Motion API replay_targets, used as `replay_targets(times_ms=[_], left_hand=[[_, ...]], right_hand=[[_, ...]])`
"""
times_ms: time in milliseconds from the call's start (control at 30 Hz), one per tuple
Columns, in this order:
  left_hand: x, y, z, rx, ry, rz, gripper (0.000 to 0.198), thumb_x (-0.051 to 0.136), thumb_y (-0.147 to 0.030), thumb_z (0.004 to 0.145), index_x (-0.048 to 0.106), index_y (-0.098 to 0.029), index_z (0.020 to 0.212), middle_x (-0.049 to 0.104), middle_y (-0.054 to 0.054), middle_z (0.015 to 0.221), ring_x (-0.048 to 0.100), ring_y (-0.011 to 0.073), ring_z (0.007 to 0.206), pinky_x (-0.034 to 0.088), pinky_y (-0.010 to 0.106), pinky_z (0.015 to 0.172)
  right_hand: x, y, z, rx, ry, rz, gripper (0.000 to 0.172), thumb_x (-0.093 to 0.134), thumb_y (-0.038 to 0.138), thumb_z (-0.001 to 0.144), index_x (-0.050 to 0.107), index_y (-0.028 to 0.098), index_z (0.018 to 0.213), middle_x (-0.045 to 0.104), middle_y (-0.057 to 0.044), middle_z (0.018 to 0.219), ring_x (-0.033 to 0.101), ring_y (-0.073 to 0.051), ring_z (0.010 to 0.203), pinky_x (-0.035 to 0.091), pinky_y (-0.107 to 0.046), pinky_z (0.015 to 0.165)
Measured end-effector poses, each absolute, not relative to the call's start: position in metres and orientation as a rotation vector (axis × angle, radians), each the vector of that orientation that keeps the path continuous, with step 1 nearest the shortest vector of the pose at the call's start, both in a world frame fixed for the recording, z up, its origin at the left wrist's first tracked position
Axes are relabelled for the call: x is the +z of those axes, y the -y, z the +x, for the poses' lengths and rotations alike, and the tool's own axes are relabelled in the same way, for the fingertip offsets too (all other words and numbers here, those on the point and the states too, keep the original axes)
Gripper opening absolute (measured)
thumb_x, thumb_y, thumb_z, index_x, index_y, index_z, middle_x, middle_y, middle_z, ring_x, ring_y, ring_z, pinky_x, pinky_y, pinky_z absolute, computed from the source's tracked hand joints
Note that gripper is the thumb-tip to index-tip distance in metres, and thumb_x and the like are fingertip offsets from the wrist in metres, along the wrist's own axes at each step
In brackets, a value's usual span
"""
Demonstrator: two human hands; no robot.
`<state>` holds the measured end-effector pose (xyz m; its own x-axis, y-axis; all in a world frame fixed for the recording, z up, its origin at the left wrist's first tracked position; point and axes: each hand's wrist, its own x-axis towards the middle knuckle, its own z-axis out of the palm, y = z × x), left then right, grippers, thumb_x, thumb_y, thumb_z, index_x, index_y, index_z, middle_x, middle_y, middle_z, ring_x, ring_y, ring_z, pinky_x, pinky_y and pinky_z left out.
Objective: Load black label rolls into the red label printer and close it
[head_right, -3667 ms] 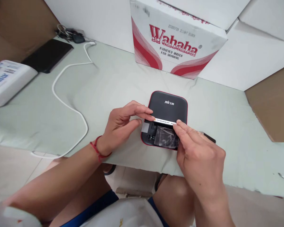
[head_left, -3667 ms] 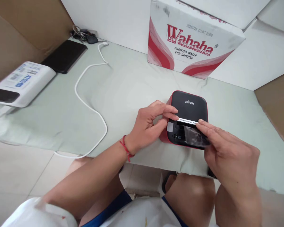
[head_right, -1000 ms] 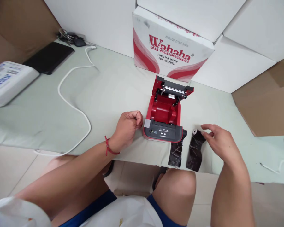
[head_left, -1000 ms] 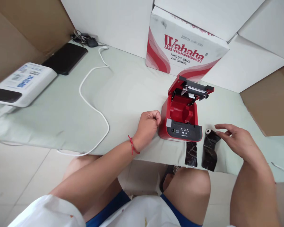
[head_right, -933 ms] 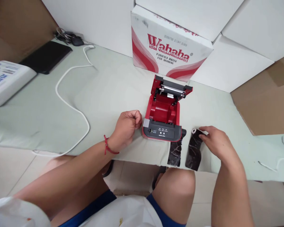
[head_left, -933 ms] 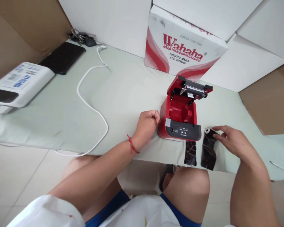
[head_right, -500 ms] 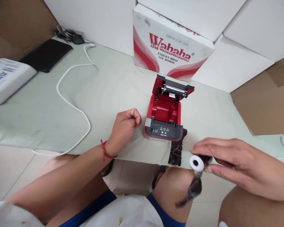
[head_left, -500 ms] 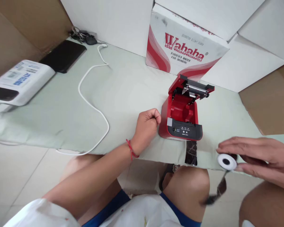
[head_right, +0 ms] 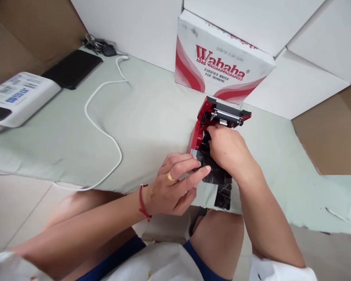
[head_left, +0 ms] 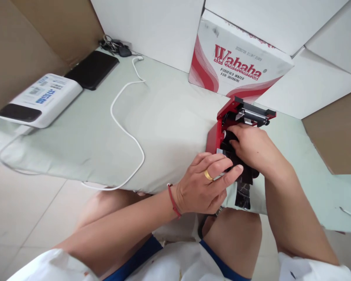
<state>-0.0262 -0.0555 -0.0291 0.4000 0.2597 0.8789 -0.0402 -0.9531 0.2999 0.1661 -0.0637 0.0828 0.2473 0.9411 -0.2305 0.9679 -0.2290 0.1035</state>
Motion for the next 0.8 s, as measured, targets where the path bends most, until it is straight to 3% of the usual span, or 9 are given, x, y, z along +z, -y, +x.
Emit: replay_targets(times_ms=[133,233,367,433,467,533,600,633,800], left_hand=[[-0.028,0.053,-0.027,1.484,-0.249,2.519,0.028,0.066,-0.02,0.109,0.075,-0.014,0.135,0.088,0.01,0.12,0.076,0.0252,0.126,0.055,0.042,0.118],[-0.028,0.052,-0.027,1.446,-0.269,2.574,0.018,0.069,-0.019,0.112,0.079,-0.019,0.128,0.089,0.007,0.12,0.077,0.0222,0.126,0.053,0.04,0.119],[-0.031,0.051,-0.027,1.508,-0.247,2.538,0.02,0.065,-0.013,0.114,0.082,-0.022,0.122,0.088,0.005,0.12,0.076,0.019,0.127,0.052,0.037,0.118],[-0.031,0.05,-0.025,1.544,-0.223,2.508,0.021,0.062,-0.013,0.116,0.082,-0.021,0.119,0.088,0.004,0.118,0.076,0.0188,0.124,0.053,0.037,0.116],[-0.031,0.05,-0.024,1.563,-0.21,2.495,0.022,0.061,-0.013,0.117,0.082,-0.02,0.118,0.087,0.004,0.116,0.076,0.0189,0.123,0.054,0.037,0.114],[-0.03,0.049,-0.022,1.592,-0.185,2.474,0.022,0.061,-0.013,0.117,0.082,-0.019,0.115,0.087,0.005,0.112,0.077,0.0192,0.119,0.055,0.037,0.111],[-0.029,0.05,-0.02,1.616,-0.169,2.462,0.022,0.061,-0.012,0.116,0.082,-0.018,0.113,0.086,0.005,0.109,0.077,0.0192,0.116,0.056,0.037,0.108],[-0.029,0.05,-0.019,1.623,-0.163,2.46,0.021,0.061,-0.012,0.116,0.081,-0.018,0.113,0.086,0.005,0.108,0.077,0.0191,0.115,0.057,0.037,0.107],[-0.032,0.055,-0.018,1.661,-0.141,2.455,0.019,0.063,-0.014,0.115,0.081,-0.019,0.115,0.088,0.004,0.11,0.076,0.0185,0.119,0.058,0.037,0.109]], right_hand=[[0.074,0.055,0.168,-0.154,-1.787,2.326,0.043,0.058,0.012,0.104,0.081,0.012,0.141,0.082,-0.024,0.145,0.084,-0.039,0.117,0.06,-0.045,0.091],[0.075,0.061,0.172,-0.176,-1.834,2.329,0.039,0.06,0.019,0.108,0.082,0.015,0.14,0.085,-0.02,0.143,0.084,-0.035,0.119,0.062,-0.043,0.095],[0.093,0.088,0.172,-0.194,-2.069,2.509,0.034,0.061,0.033,0.113,0.087,0.025,0.133,0.092,-0.008,0.119,0.087,-0.029,0.1,0.066,-0.042,0.092],[0.101,0.098,0.174,0.011,-2.215,2.763,0.033,0.061,0.041,0.116,0.089,0.028,0.127,0.092,-0.006,0.109,0.087,-0.027,0.09,0.068,-0.043,0.089],[0.103,0.1,0.177,0.21,-2.272,2.85,0.034,0.06,0.044,0.117,0.089,0.028,0.128,0.093,-0.008,0.112,0.087,-0.028,0.095,0.069,-0.044,0.093],[0.101,0.098,0.187,0.575,-2.323,2.836,0.042,0.057,0.045,0.119,0.084,0.022,0.142,0.089,-0.016,0.138,0.085,-0.033,0.125,0.065,-0.051,0.113],[0.095,0.093,0.2,0.629,-2.326,2.668,0.053,0.055,0.044,0.119,0.073,0.013,0.159,0.077,-0.022,0.161,0.072,-0.039,0.153,0.054,-0.06,0.131],[0.091,0.092,0.206,0.576,-2.313,2.603,0.057,0.055,0.045,0.119,0.07,0.012,0.162,0.074,-0.023,0.166,0.067,-0.041,0.158,0.051,-0.063,0.133],[0.084,0.117,0.21,0.499,-2.308,2.578,0.041,0.056,0.039,0.119,0.082,0.022,0.146,0.088,-0.015,0.143,0.083,-0.036,0.133,0.066,-0.055,0.115]])
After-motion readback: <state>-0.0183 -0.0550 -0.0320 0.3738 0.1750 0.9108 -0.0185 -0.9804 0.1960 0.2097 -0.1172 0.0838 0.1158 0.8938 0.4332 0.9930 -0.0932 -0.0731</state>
